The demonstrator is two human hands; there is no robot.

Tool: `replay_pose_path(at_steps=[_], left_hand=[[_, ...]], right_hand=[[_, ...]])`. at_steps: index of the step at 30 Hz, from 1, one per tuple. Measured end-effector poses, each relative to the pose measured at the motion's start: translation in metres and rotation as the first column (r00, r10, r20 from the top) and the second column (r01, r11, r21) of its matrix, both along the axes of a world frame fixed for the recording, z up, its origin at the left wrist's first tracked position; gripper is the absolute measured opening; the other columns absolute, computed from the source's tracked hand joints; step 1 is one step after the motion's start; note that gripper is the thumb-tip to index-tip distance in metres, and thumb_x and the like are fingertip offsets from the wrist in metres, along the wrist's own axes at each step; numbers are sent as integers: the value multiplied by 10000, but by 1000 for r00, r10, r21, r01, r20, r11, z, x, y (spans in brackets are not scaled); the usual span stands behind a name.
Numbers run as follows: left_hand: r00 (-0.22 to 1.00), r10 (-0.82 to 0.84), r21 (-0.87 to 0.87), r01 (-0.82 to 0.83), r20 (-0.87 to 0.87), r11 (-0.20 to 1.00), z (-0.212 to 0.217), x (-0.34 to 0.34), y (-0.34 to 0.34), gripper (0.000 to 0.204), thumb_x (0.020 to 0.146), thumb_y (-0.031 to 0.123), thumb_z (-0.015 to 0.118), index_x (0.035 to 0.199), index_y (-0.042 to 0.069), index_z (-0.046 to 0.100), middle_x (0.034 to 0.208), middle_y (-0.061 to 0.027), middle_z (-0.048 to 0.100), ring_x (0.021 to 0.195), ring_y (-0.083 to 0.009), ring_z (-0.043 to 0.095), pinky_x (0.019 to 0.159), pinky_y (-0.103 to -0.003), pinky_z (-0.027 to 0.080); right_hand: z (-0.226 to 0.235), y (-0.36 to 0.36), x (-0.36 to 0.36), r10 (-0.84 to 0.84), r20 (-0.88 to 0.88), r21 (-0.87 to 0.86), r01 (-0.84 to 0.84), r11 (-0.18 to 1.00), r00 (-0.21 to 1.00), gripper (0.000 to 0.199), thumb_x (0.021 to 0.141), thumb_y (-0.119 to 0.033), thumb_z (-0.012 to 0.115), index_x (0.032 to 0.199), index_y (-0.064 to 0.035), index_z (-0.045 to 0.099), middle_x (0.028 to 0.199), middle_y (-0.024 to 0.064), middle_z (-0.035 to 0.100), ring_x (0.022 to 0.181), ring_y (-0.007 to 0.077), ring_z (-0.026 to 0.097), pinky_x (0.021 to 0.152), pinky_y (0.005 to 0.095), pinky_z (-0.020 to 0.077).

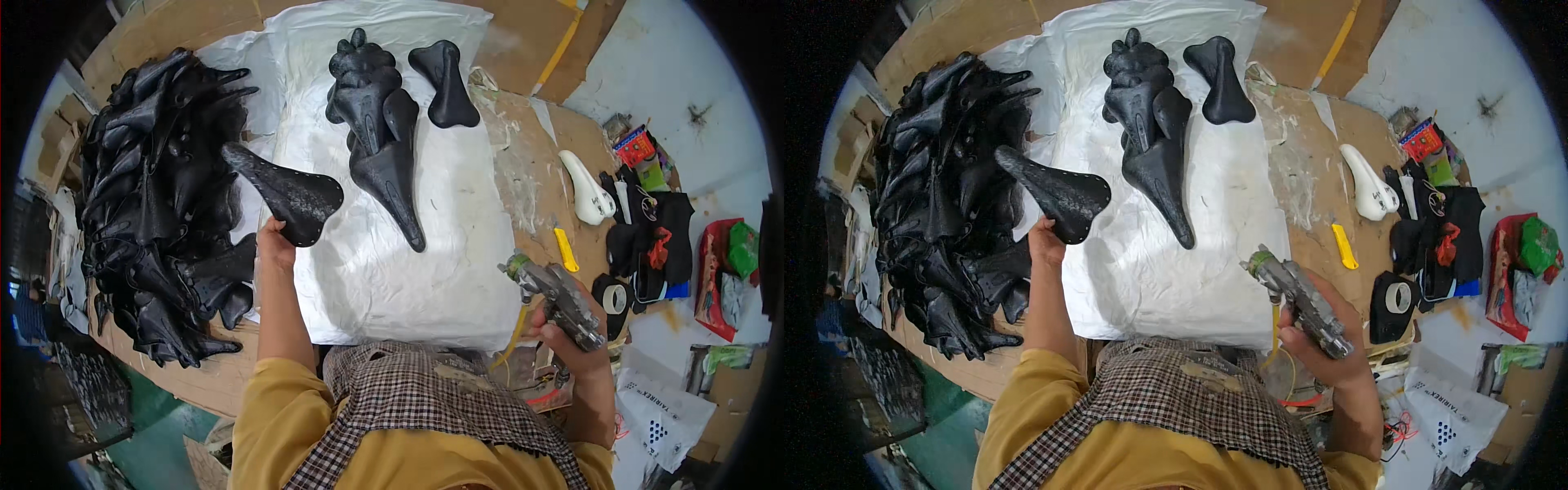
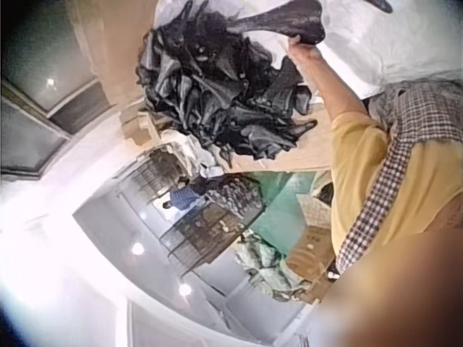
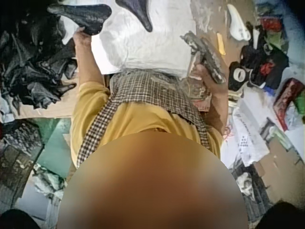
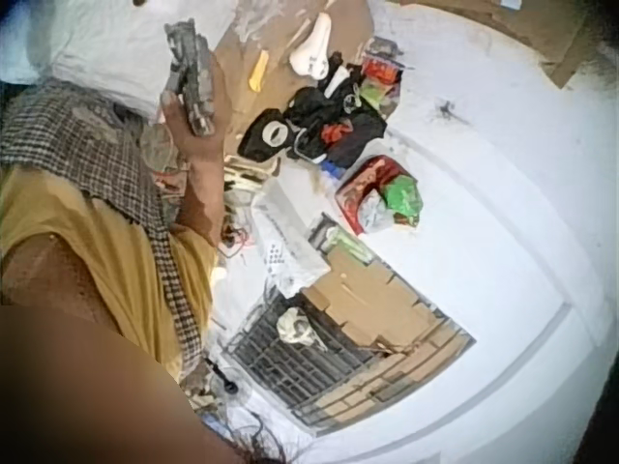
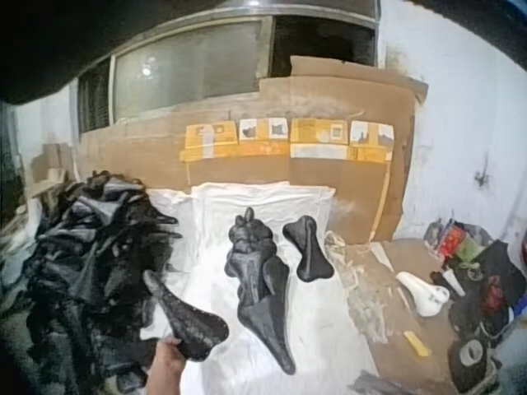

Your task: Sorting and arranging bicycle saddles from a large bag onto a workbench.

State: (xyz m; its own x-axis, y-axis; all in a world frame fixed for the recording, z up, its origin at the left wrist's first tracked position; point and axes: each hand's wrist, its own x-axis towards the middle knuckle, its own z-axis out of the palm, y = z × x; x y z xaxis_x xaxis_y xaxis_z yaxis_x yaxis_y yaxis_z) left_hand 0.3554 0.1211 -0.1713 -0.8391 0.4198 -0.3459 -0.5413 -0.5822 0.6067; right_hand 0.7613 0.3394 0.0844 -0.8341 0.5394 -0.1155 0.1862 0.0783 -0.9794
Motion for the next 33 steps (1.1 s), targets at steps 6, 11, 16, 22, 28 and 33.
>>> replay_pose_path(at_steps=[6, 11, 16, 22, 28, 33], left_hand=[[973, -227, 10, 227, 47, 974, -22, -7, 80, 275, 632, 29, 525, 902, 18, 580, 917, -81, 613, 927, -233, 546, 913, -338, 403], [897, -422, -350, 357, -128, 866, -30, -27, 150, 211, 605, -3, 533, 813, 26, 551, 849, -62, 578, 811, -196, 514, 809, -287, 378], [819, -496, -307, 412, -288, 858, -17, -28, 153, 383, 619, -25, 513, 1000, 12, 526, 935, -58, 564, 911, -211, 526, 851, -328, 416], [847, -434, -238, 373, -308, 897, -1, 9, 95, 582, 650, -45, 619, 1208, 14, 463, 1167, -90, 538, 1108, -260, 493, 995, -408, 355], [906, -416, -218, 392, -79, 894, -27, 21, 48, 538, 656, -49, 592, 1179, 14, 482, 1140, -77, 565, 1076, -282, 518, 962, -423, 383], [903, -427, -210, 425, 37, 880, -21, 32, 50, 581, 646, 33, 622, 1209, 78, 485, 1153, -71, 569, 1084, -259, 531, 941, -428, 408]], right_hand=[[-11, 7, 28, 3, 180, 4, -4, 1000, 984, 583, 761, -78, 670, 1277, 15, 417, 840, 19, 585, 758, 86, 543, 706, 200, 449], [-18, 15, 29, -128, 18, -218, 129, 968, 992, 599, 776, -39, 645, 1309, 0, 375, 879, 37, 579, 807, 116, 553, 753, 274, 474], [-21, 35, 38, -123, 53, -176, 130, 976, 991, 597, 792, -38, 632, 1320, -6, 355, 897, 50, 574, 816, 122, 554, 753, 302, 487], [-33, 57, 19, -139, 114, -354, 171, 919, 984, 531, 811, -112, 645, 1276, -6, 412, 887, 51, 580, 807, 98, 557, 683, 253, 503], [-14, 93, -13, -300, -200, -130, 278, 952, 933, 368, 782, -232, 656, 1027, 19, 546, 782, 65, 584, 690, 165, 572, 649, 297, 464], [-27, 97, -1, -229, 42, -186, 233, 954, 972, 381, 793, -180, 648, 1100, 5, 518, 829, 37, 580, 719, 117, 568, 661, 277, 477]])
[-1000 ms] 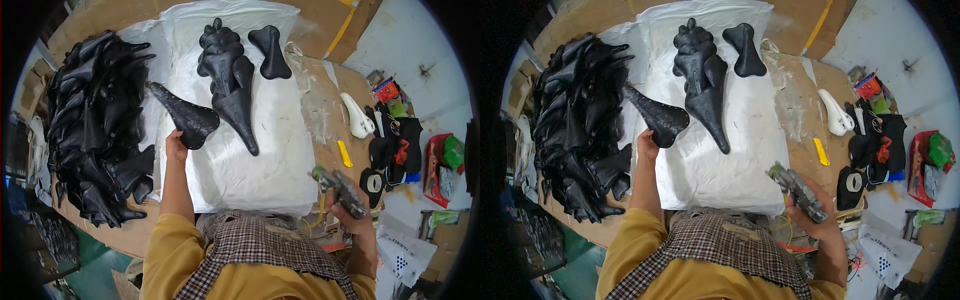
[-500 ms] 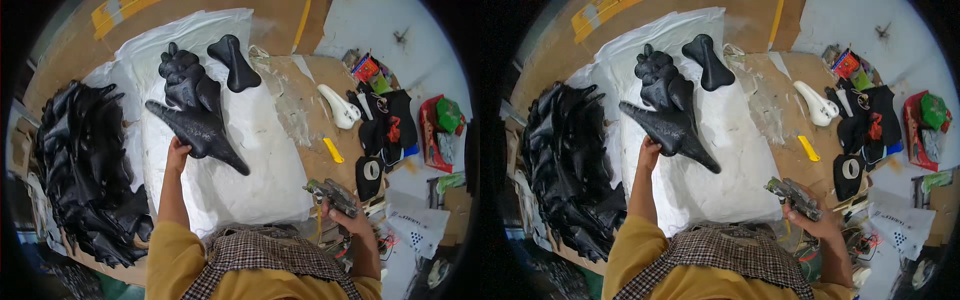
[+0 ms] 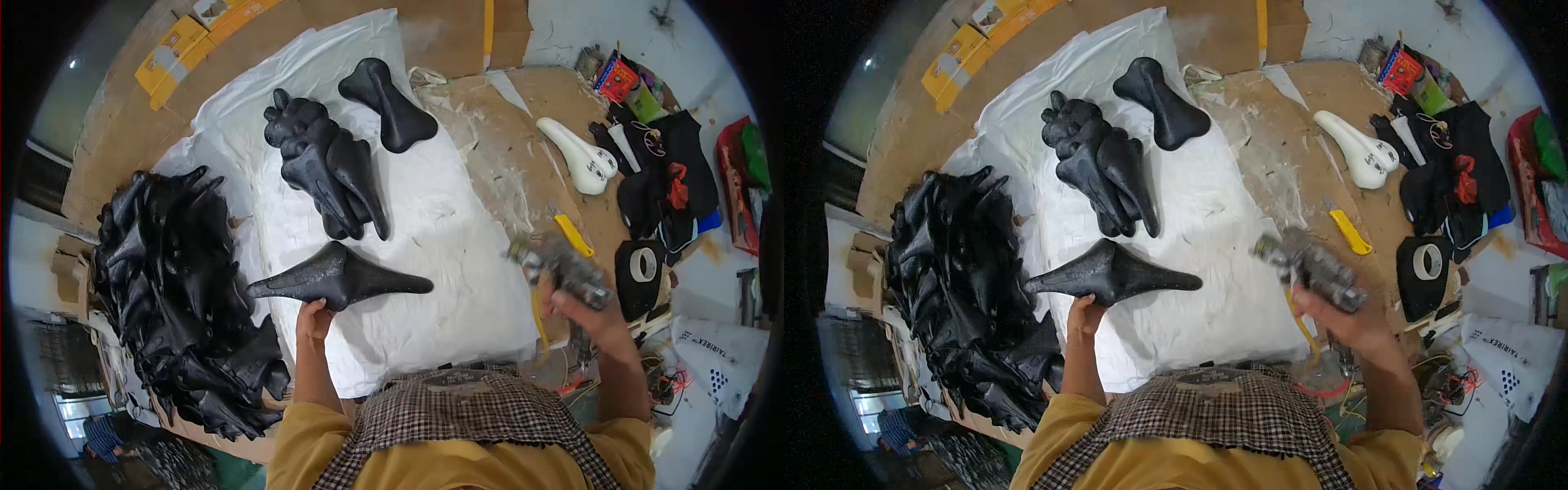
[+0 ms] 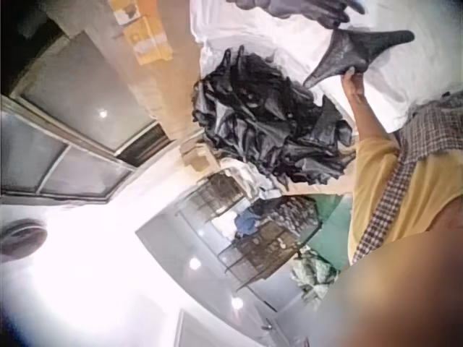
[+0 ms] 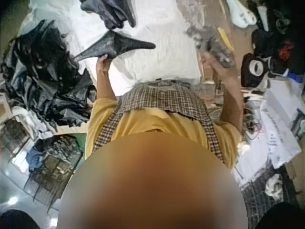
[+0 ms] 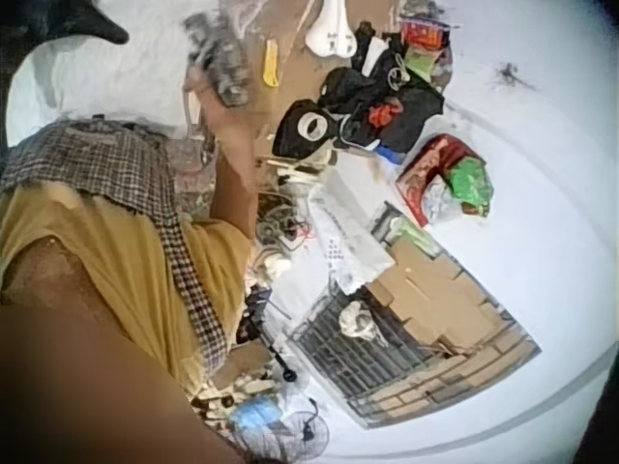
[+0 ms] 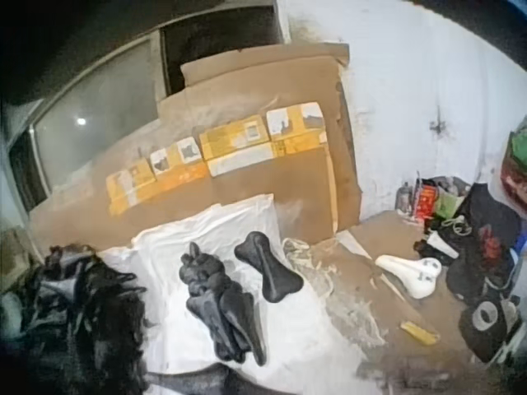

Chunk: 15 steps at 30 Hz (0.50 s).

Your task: Sorting and arranging bicycle saddles from a large bag onto a workbench.

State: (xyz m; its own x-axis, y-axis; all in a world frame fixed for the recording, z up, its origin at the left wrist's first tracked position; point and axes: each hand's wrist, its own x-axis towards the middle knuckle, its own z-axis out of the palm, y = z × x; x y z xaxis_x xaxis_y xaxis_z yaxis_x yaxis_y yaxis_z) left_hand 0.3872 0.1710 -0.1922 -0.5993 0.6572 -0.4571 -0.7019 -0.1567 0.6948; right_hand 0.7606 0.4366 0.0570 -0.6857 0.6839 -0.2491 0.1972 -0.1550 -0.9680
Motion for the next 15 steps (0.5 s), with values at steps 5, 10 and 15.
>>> replay_pose_path(at_steps=[5, 10, 15], left_hand=[[994, 96, 125, -89, -53, 988, 23, -3, 8, 596, 637, 26, 626, 1212, 37, 471, 1172, -83, 557, 1092, -279, 533, 950, -437, 415], [985, 19, 202, 17, -172, 979, 76, -19, 87, 592, 574, -66, 587, 1156, -20, 487, 1101, -116, 579, 1059, -283, 537, 979, -402, 389], [981, -100, 75, 114, -167, 991, 54, -48, 175, 607, 585, -11, 573, 1184, -3, 471, 1123, -120, 565, 1071, -295, 520, 990, -397, 377]], right_hand=[[-15, 13, 14, 152, 80, -89, -145, 985, 985, 573, 786, -119, 675, 1283, -4, 414, 874, 6, 565, 771, 78, 528, 692, 235, 455], [-9, 57, -1, -97, 14, 134, 95, 986, 995, 569, 787, -117, 669, 1273, 19, 408, 943, 8, 567, 847, 77, 521, 748, 229, 448], [15, 72, -38, -78, -288, 205, 141, 969, 954, 555, 789, -98, 652, 1271, 20, 402, 933, 30, 584, 813, 90, 548, 725, 242, 470]])
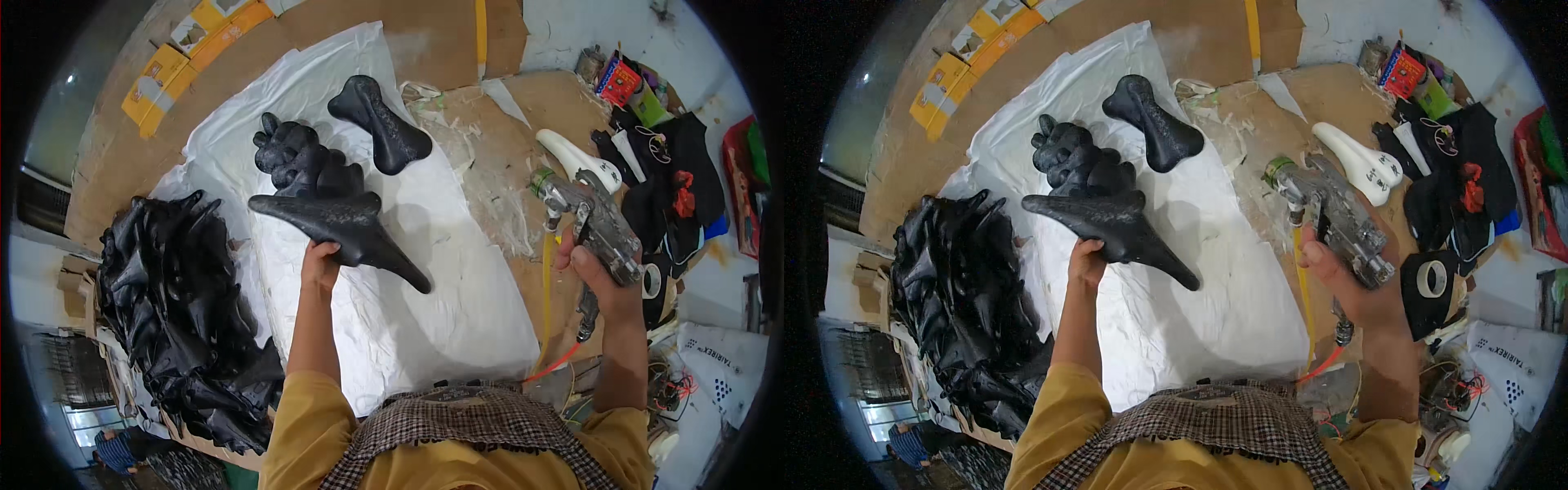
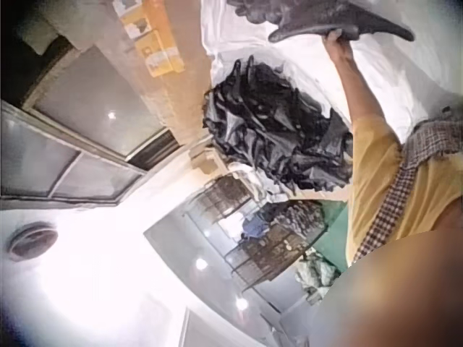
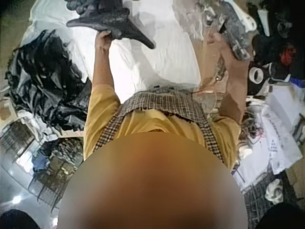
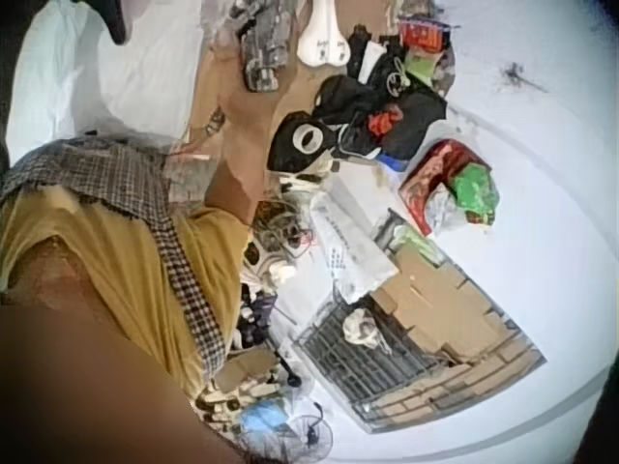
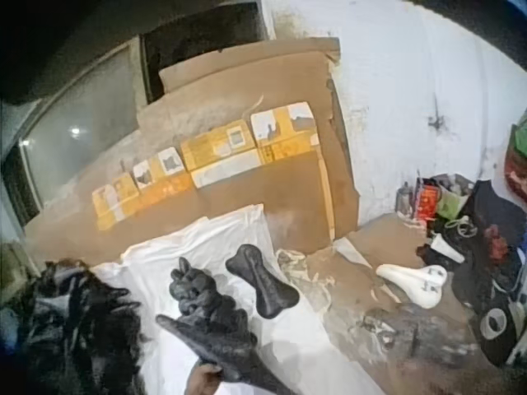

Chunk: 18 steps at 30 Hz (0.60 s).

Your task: Sorting and arranging bicycle saddles from a large bag onto a workbench.

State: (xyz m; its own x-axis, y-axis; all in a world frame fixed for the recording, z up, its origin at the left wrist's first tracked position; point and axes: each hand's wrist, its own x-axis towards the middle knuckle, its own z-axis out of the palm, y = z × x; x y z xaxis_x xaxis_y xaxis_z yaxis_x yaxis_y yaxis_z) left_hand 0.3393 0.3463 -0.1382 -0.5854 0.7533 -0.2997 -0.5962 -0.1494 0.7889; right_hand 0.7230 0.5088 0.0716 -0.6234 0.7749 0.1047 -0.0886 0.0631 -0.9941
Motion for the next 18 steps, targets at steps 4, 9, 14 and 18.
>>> replay_pose_path(at_steps=[4, 9, 14, 18], left_hand=[[994, -51, -98, 61, 95, 993, -4, -10, 35, 571, 593, -20, 547, 1161, 15, 495, 1102, -128, 573, 1035, -309, 534, 942, -417, 422], [998, -47, -185, 55, 45, 981, 27, 17, 63, 488, 558, -109, 530, 1031, 9, 542, 953, -105, 606, 890, -263, 588, 821, -347, 485], [945, -300, -137, 283, -132, 949, 61, 17, 99, 471, 531, -95, 587, 987, 17, 565, 881, -55, 620, 826, -191, 598, 767, -301, 484], [767, -494, -113, 495, -410, 862, 83, -11, 159, 387, 564, -52, 619, 939, 25, 565, 856, -9, 595, 776, -132, 567, 756, -257, 455]], right_hand=[[-28, 6, 5, -59, 57, -9, 60, 998, 997, 341, 784, -160, 664, 1056, 5, 541, 822, 52, 584, 725, 128, 570, 658, 279, 484], [-82, 11, 16, -16, 267, -299, 99, 949, 963, 533, 768, -74, 670, 1241, 1, 435, 909, 8, 569, 762, 72, 533, 678, 226, 470], [-112, 13, 13, -24, 235, -322, 101, 941, 972, 593, 746, -80, 699, 1266, 4, 428, 891, 3, 586, 786, 60, 535, 721, 213, 456], [-122, 25, 3, 54, 261, -295, 26, 955, 964, 605, 734, -84, 715, 1266, -1, 439, 870, 11, 598, 793, 64, 544, 741, 221, 454]])
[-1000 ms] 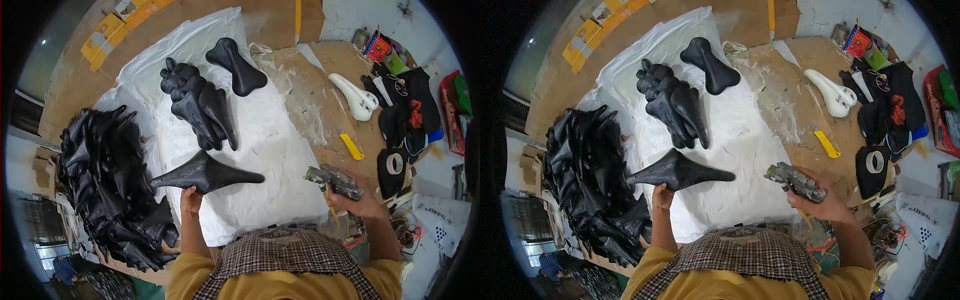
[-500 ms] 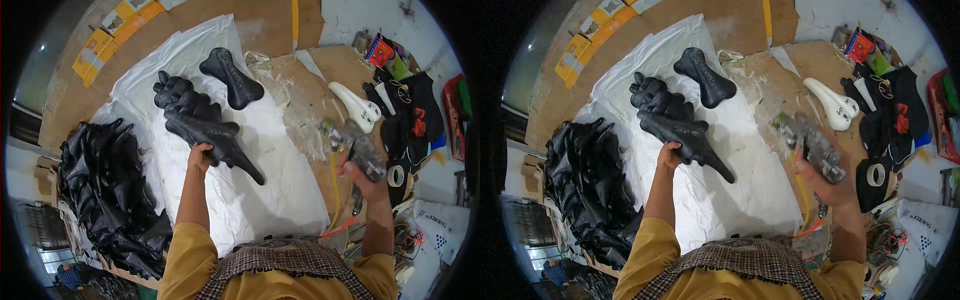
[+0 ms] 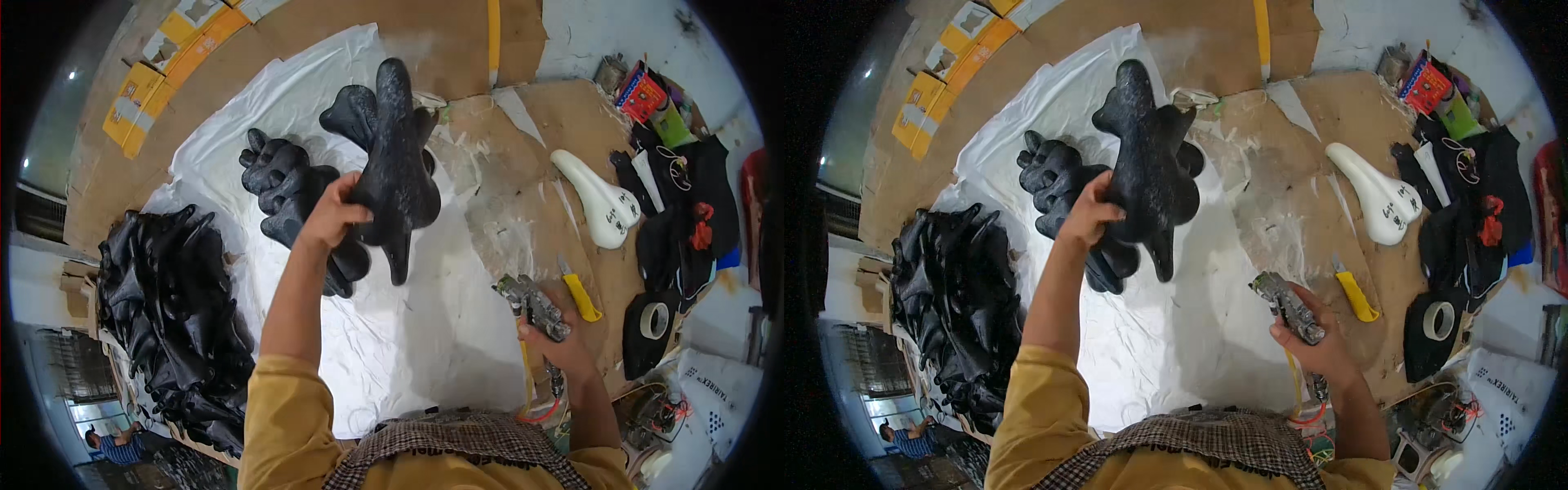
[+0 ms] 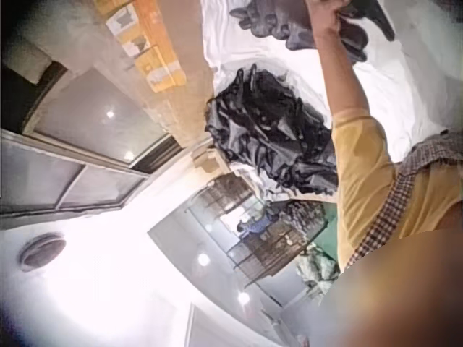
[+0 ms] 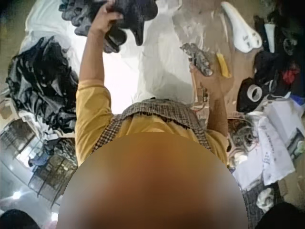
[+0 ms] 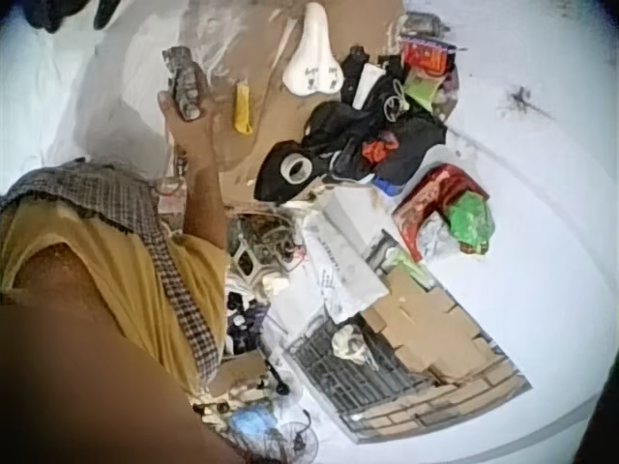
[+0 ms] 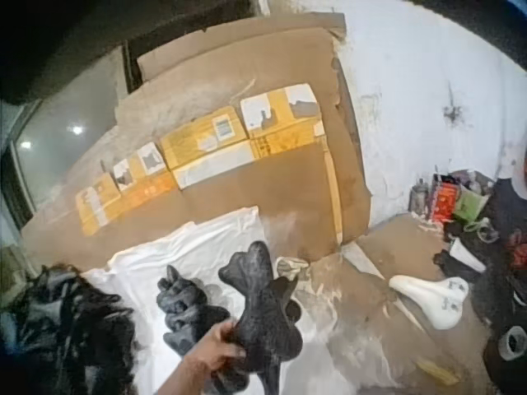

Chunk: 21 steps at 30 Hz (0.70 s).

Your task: Sorting and arranging bicycle saddles from a large bag onto a workbench.

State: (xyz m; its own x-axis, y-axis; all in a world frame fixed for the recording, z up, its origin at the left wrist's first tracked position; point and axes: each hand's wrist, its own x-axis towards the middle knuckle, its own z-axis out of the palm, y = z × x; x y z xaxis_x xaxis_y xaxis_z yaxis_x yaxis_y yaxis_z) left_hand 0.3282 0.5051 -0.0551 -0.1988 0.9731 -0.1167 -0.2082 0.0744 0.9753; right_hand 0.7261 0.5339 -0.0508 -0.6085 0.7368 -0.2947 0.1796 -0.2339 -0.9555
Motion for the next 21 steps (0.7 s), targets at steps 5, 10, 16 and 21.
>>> replay_pose_path(at_steps=[5, 10, 16, 21], left_hand=[[998, 54, -112, -52, 16, 992, -26, -57, 68, 323, 612, -41, 617, 911, 61, 550, 839, -10, 594, 771, -138, 571, 746, -266, 464], [969, 187, -97, -173, 159, 980, -61, -101, 89, 288, 631, -25, 607, 886, 96, 549, 825, -18, 596, 751, -168, 577, 754, -275, 468], [949, 250, -102, -234, 191, 967, -66, -99, 103, 274, 623, -32, 593, 858, 102, 545, 783, -13, 587, 737, -169, 574, 725, -270, 467], [961, 210, 106, -232, 179, 967, -58, -72, 95, 303, 581, -66, 614, 826, 94, 535, 785, -4, 567, 754, -151, 565, 712, -257, 457]], right_hand=[[-22, 9, 1, -10, -25, -47, 9, 999, 1000, 617, 742, -85, 708, 1278, 6, 418, 830, 4, 592, 763, 71, 546, 717, 236, 462], [-31, 18, -5, 9, 25, -39, -8, 999, 1000, 639, 742, -95, 714, 1285, 22, 397, 816, -4, 583, 749, 72, 540, 706, 236, 462], [-54, 16, -8, 37, 31, -54, -36, 998, 999, 637, 729, -88, 719, 1273, 35, 411, 814, -4, 577, 749, 71, 542, 696, 229, 457], [-52, 9, -17, 128, 81, 22, -130, 991, 988, 607, 725, -93, 715, 1249, 32, 435, 817, 2, 556, 755, 72, 528, 688, 228, 451]])
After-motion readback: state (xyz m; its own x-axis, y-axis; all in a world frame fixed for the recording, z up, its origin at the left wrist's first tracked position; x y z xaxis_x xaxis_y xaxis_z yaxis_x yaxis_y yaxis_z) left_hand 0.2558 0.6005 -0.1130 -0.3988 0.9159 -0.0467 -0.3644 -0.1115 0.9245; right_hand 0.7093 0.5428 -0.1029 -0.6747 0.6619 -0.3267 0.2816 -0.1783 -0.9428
